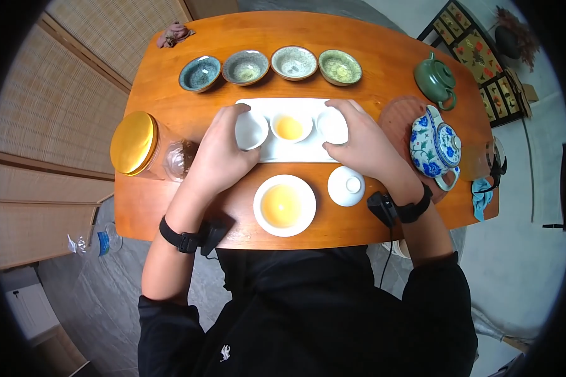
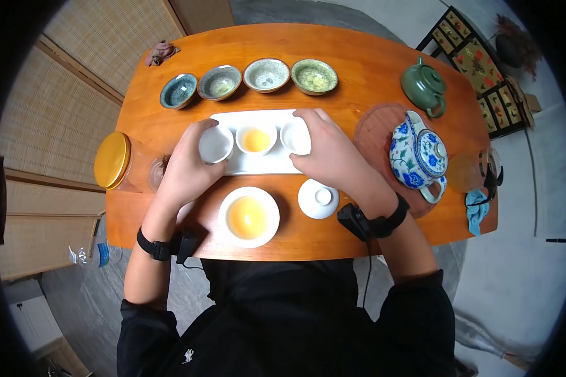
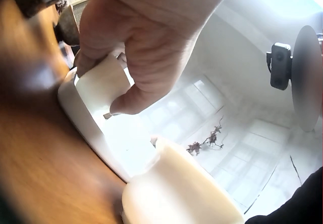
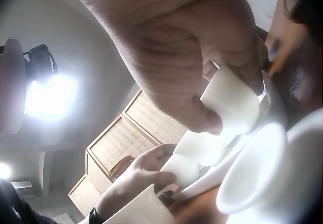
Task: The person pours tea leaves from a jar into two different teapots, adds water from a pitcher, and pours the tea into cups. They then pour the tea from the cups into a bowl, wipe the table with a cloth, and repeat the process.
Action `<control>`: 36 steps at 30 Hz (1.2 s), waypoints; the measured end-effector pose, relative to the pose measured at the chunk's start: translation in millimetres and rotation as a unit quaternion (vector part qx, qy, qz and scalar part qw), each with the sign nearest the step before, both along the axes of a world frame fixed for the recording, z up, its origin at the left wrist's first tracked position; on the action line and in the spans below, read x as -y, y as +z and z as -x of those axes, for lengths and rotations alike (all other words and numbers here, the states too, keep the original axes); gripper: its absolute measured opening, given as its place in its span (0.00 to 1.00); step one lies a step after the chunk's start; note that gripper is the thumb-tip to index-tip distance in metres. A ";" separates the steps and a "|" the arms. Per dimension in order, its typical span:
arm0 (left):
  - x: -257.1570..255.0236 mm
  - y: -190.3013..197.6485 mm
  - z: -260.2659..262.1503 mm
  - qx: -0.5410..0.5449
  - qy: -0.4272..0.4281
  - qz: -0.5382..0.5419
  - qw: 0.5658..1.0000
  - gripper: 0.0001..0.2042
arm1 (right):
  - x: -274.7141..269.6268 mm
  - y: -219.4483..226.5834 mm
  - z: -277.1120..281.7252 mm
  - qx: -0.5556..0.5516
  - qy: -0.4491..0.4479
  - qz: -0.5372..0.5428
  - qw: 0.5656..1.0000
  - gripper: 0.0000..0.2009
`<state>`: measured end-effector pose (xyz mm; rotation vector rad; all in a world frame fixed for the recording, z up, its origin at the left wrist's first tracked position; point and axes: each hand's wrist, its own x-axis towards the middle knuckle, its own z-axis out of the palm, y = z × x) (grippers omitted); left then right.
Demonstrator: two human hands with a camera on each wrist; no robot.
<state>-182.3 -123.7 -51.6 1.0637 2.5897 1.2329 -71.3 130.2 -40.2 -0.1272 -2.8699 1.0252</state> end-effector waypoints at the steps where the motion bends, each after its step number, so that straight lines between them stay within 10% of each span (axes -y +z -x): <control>1: -0.7 1.8 -0.6 0.002 0.001 0.001 1.000 0.29 | 1.5 1.0 -0.7 0.009 -0.005 -0.001 1.000 0.36; 27: 3.6 -4.1 -0.5 -0.005 -0.012 -0.005 1.000 0.41 | 47.3 26.1 45.6 0.048 0.140 -0.117 0.982 0.42; 36: 25.7 9.6 -27.6 -0.086 0.041 -0.006 0.995 0.39 | 38.1 60.9 39.8 -0.093 0.148 -0.087 0.981 0.39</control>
